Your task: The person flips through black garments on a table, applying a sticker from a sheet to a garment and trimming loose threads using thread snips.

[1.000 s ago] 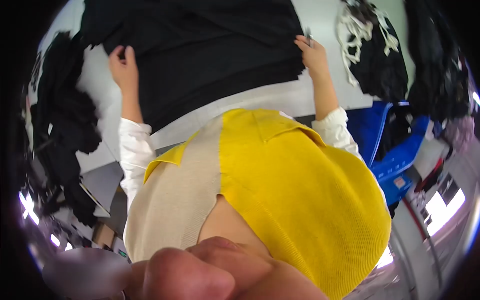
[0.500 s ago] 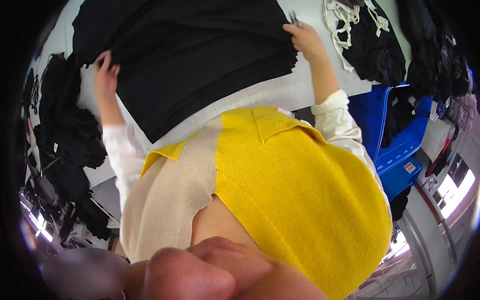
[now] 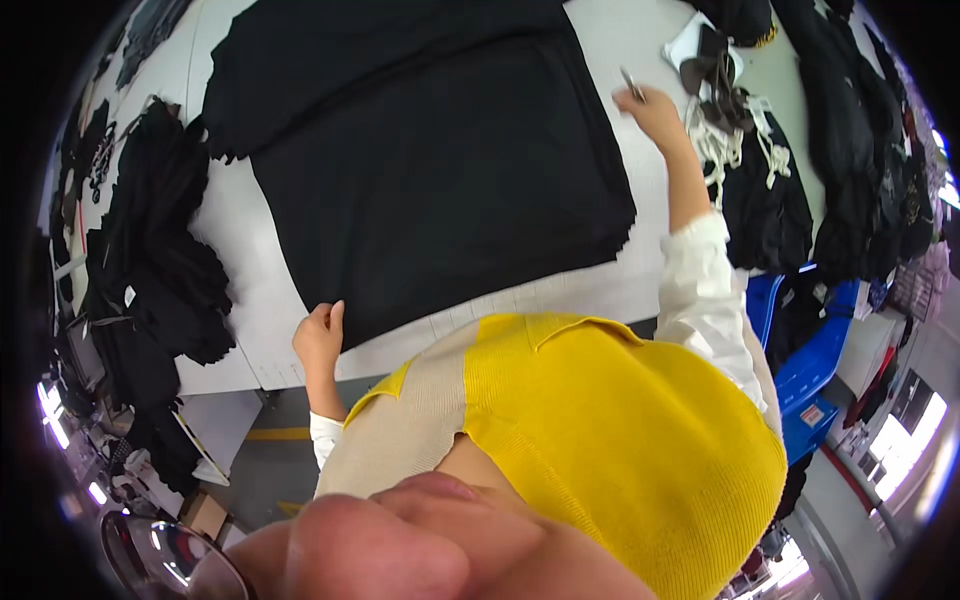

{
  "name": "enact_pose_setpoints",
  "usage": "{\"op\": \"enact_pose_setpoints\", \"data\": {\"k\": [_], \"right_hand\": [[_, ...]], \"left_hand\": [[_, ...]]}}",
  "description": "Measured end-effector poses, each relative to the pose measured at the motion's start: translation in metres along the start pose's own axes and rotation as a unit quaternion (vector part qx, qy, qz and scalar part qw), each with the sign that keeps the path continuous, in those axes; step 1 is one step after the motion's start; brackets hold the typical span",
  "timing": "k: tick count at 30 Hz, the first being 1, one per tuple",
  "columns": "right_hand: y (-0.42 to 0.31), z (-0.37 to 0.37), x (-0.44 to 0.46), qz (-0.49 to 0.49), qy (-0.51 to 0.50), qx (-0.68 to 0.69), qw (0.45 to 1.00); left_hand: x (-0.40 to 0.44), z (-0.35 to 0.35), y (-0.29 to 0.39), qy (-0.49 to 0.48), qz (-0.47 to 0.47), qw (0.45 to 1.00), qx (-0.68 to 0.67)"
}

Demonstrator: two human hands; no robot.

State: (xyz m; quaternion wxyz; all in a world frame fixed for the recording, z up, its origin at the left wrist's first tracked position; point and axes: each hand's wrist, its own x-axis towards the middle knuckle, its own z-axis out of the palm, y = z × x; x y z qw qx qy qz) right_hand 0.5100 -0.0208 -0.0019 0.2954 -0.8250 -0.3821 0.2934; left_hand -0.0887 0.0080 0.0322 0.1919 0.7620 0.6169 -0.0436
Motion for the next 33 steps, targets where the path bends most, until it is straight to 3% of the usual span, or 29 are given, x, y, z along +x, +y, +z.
{"op": "enact_pose_setpoints", "data": {"k": [1,4,8,11,18,25,28,33], "right_hand": [[-0.025,0.006,0.034,-0.047,0.041,-0.014,0.998],[-0.079,0.033,0.143,-0.164,0.152,-0.045,0.974],[-0.146,0.065,0.246,-0.147,0.187,-0.145,0.961],[-0.178,0.077,0.289,-0.104,0.180,-0.195,0.958],[-0.216,0.091,0.281,-0.109,0.238,-0.307,0.915],[-0.193,0.084,0.251,-0.180,0.229,-0.234,0.928],[-0.186,0.071,0.257,-0.182,0.199,-0.244,0.932],[-0.200,0.060,0.257,-0.167,0.243,-0.248,0.923]], "left_hand": [[0.002,0.006,0.001,0.066,0.004,0.991,0.120],[0.001,0.033,-0.004,0.068,-0.049,0.991,0.101],[-0.007,0.056,-0.004,0.207,0.011,0.978,0.016],[-0.006,0.064,-0.008,0.218,0.001,0.975,0.029],[-0.003,0.057,-0.005,0.188,-0.013,0.981,0.033],[0.000,0.049,-0.002,0.115,-0.030,0.991,0.058],[-0.003,0.051,-0.004,0.140,-0.039,0.987,0.063],[-0.004,0.054,-0.004,0.173,-0.041,0.981,0.073]]}}
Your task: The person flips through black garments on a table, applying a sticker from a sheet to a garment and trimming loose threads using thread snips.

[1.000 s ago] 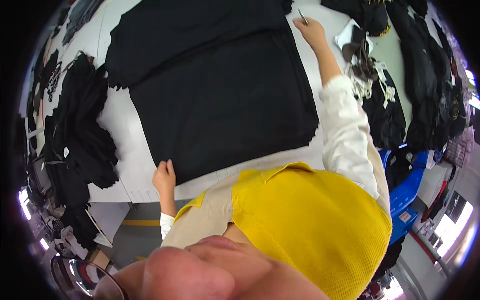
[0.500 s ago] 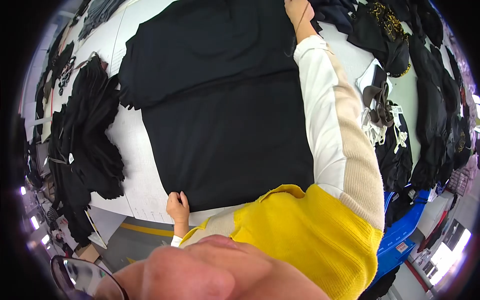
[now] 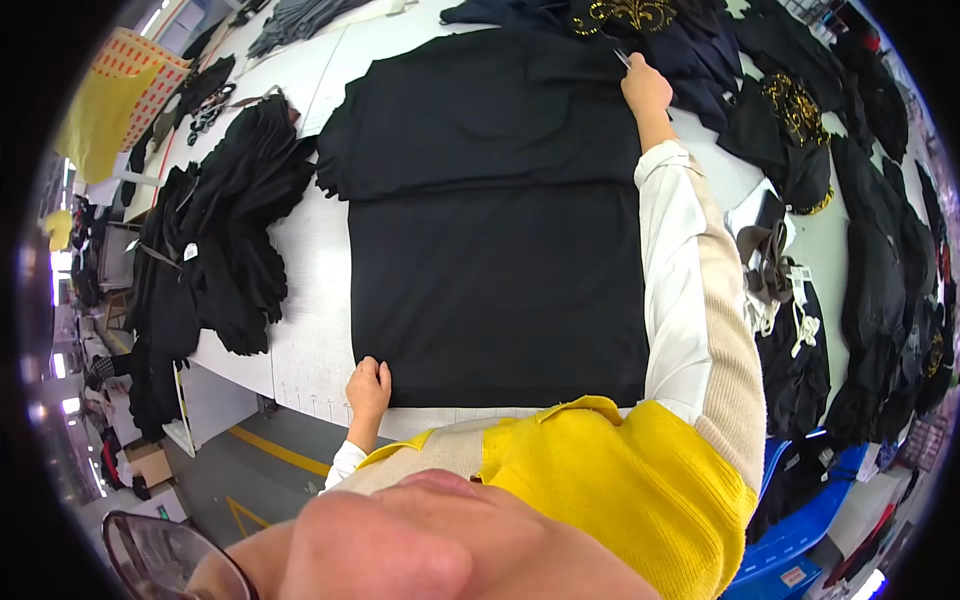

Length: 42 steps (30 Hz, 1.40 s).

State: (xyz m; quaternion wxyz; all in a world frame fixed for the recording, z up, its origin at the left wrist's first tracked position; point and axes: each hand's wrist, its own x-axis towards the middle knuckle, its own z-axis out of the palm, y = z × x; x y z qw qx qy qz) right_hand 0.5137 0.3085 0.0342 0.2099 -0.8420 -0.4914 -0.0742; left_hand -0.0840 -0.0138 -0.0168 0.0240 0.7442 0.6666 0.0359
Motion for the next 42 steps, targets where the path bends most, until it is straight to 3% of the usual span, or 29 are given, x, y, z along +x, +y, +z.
{"op": "enact_pose_setpoints", "data": {"k": [4,6,7,9,11,12,13,14,15,16,18,20,21,24,25,26,27,29,33,36,38,42], "right_hand": [[-0.011,0.002,0.003,0.008,0.073,0.007,0.997],[-0.021,-0.001,-0.001,-0.001,0.105,0.040,0.994],[-0.029,-0.010,-0.013,-0.054,0.055,0.180,0.981],[-0.043,-0.031,-0.059,-0.139,-0.094,0.431,0.887],[-0.055,-0.094,-0.141,-0.247,-0.305,0.424,0.816],[-0.044,-0.109,-0.175,-0.296,-0.413,0.418,0.753],[-0.028,-0.122,-0.208,-0.230,-0.545,0.411,0.694],[-0.008,-0.133,-0.235,-0.197,-0.602,0.361,0.685],[0.013,-0.140,-0.259,-0.161,-0.655,0.311,0.670],[0.035,-0.143,-0.285,-0.108,-0.632,0.237,0.730],[0.093,-0.127,-0.340,-0.081,-0.460,0.231,0.854],[0.091,-0.143,-0.361,0.177,-0.461,0.265,0.828],[0.099,-0.136,-0.375,0.151,-0.410,0.320,0.841],[0.084,-0.144,-0.400,0.158,-0.302,0.298,0.892],[0.083,-0.146,-0.407,0.163,-0.267,0.275,0.909],[0.095,-0.132,-0.420,0.212,-0.229,0.302,0.901],[0.091,-0.138,-0.421,0.242,-0.197,0.306,0.899],[0.084,-0.142,-0.426,0.275,-0.159,0.325,0.891],[0.103,-0.137,-0.440,0.309,-0.142,0.384,0.859],[0.106,-0.153,-0.431,0.318,-0.191,0.371,0.851],[0.111,-0.152,-0.422,0.302,-0.231,0.385,0.841],[0.092,-0.153,-0.388,0.349,-0.260,0.388,0.813]], "left_hand": [[-0.002,-0.001,0.005,-0.002,-0.015,1.000,0.000],[0.004,-0.009,0.007,-0.064,-0.037,0.997,0.016],[0.008,-0.016,0.008,-0.097,-0.047,0.994,0.023],[0.018,-0.031,0.015,-0.109,-0.036,0.993,-0.004],[0.030,-0.035,0.022,-0.090,-0.017,0.995,-0.037],[0.035,-0.034,0.025,-0.098,-0.052,0.972,-0.205],[0.040,-0.033,0.028,-0.104,-0.086,0.920,-0.369],[0.043,-0.029,0.029,-0.139,-0.151,0.817,-0.538],[0.045,-0.023,0.029,-0.168,-0.210,0.680,-0.683],[0.045,-0.016,0.024,-0.189,-0.218,0.530,-0.797],[0.047,-0.023,0.050,-0.018,-0.340,0.487,-0.804],[0.045,-0.023,0.035,-0.153,-0.335,0.315,-0.875],[0.032,-0.014,0.017,-0.169,-0.355,0.317,-0.863],[0.048,0.017,0.006,-0.212,-0.247,0.479,-0.815],[0.050,0.017,0.017,-0.203,-0.270,0.518,-0.786],[0.052,0.019,0.033,-0.229,-0.249,0.517,-0.786],[0.049,0.016,0.038,-0.189,-0.302,0.611,-0.707],[0.047,0.003,0.026,-0.140,-0.352,0.703,-0.602],[0.035,-0.010,-0.019,-0.289,-0.236,0.691,-0.619],[0.027,-0.019,-0.051,-0.278,-0.269,0.666,-0.638],[0.025,-0.017,-0.067,-0.286,-0.239,0.725,-0.579],[0.029,-0.016,-0.046,-0.291,-0.228,0.781,-0.503]]}}
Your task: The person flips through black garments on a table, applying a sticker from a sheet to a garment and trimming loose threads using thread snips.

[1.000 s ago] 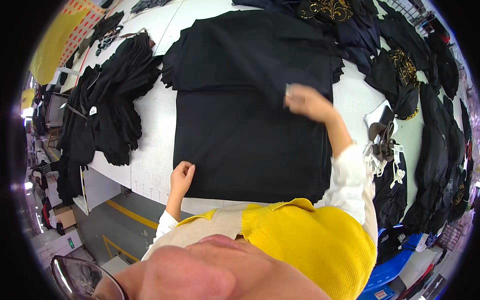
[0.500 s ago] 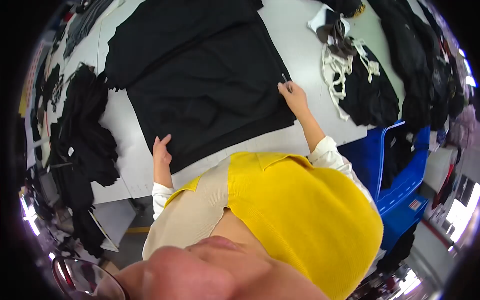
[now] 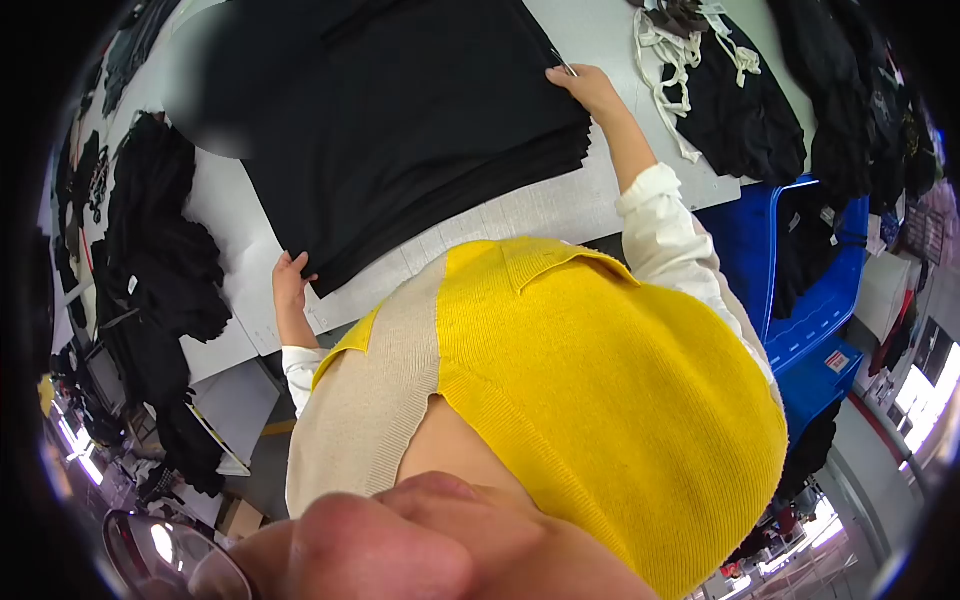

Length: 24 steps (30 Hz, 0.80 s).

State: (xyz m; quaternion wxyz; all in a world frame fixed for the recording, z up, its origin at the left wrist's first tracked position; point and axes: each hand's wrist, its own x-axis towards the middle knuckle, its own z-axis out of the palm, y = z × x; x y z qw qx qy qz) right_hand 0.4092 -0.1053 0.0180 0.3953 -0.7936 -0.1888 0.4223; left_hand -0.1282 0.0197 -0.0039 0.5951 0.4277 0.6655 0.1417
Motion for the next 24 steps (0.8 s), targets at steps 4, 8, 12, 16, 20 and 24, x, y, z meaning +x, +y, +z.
{"op": "enact_pose_setpoints", "data": {"k": [4,8,12,16,20,24], "right_hand": [[-0.006,0.007,0.034,0.008,0.006,-0.024,1.000],[0.000,0.018,0.052,-0.011,0.015,-0.063,0.998],[0.007,0.016,0.059,-0.052,0.036,-0.103,0.993],[0.003,0.019,0.058,-0.077,0.045,-0.174,0.981],[0.022,0.004,0.063,-0.144,0.043,-0.156,0.976],[0.016,-0.008,0.009,-0.096,0.026,-0.184,0.978]], "left_hand": [[-0.009,0.024,0.022,0.069,-0.016,0.997,0.030],[-0.008,0.024,0.022,0.128,-0.034,0.991,0.023],[-0.001,0.019,0.004,0.119,-0.031,0.992,-0.007],[0.014,0.000,-0.017,0.074,-0.012,0.997,-0.014],[-0.007,0.000,-0.012,0.071,-0.007,0.987,-0.141],[-0.016,-0.008,-0.018,0.060,-0.017,0.975,-0.214]]}}
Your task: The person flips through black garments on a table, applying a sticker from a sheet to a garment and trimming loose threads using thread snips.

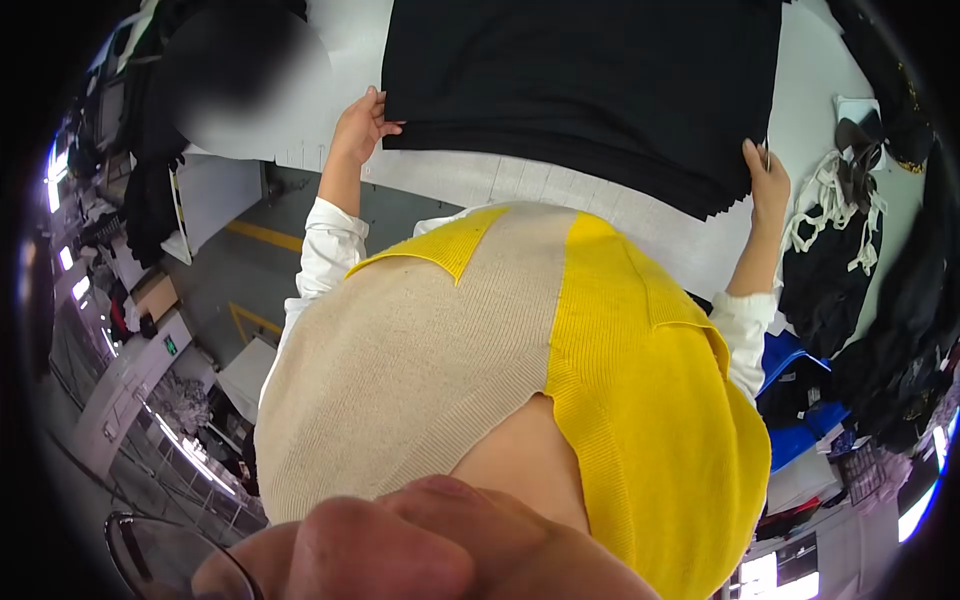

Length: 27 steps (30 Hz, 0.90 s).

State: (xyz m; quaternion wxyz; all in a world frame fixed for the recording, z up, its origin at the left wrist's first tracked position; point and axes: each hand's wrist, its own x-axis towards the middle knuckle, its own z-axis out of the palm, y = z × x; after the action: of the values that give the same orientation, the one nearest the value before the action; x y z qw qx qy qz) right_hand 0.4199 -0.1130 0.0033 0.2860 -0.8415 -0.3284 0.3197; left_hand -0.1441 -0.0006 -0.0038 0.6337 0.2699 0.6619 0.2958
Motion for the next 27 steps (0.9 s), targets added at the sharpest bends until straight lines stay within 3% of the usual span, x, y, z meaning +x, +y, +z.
{"op": "enact_pose_setpoints", "data": {"k": [2,4,5,7,11,13,18,23,25,27], "right_hand": [[0.010,-0.007,-0.017,0.043,-0.028,-0.022,0.998],[0.019,-0.005,-0.029,0.033,-0.016,0.017,0.999],[0.015,-0.008,-0.035,0.064,-0.033,0.047,0.996],[0.007,-0.006,-0.040,0.102,-0.033,0.062,0.992],[0.013,-0.005,-0.034,0.174,0.003,0.202,0.964],[0.021,-0.015,-0.030,0.176,-0.001,0.235,0.956],[0.030,-0.014,-0.025,0.117,-0.079,0.151,0.978],[0.030,-0.027,-0.027,0.088,-0.067,0.132,0.985],[0.041,-0.016,-0.027,0.034,-0.045,0.096,0.994],[0.047,-0.008,-0.024,-0.021,-0.022,0.060,0.998]], "left_hand": [[0.000,-0.001,-0.007,-0.046,-0.011,0.998,-0.046],[0.003,-0.005,-0.013,-0.021,-0.023,0.999,-0.038],[0.008,-0.013,-0.018,-0.042,-0.011,0.999,-0.032],[-0.004,-0.002,-0.004,0.006,-0.022,0.999,0.036],[0.015,-0.015,-0.003,-0.038,-0.028,0.997,0.068],[0.011,-0.005,-0.003,-0.038,-0.014,0.997,0.071],[0.034,-0.038,-0.016,-0.069,0.012,0.997,0.039],[0.047,-0.049,-0.011,-0.060,0.036,0.981,0.180],[0.018,-0.001,0.002,0.055,0.124,0.881,0.452],[-0.007,0.042,0.012,0.169,0.206,0.689,0.675]]}}
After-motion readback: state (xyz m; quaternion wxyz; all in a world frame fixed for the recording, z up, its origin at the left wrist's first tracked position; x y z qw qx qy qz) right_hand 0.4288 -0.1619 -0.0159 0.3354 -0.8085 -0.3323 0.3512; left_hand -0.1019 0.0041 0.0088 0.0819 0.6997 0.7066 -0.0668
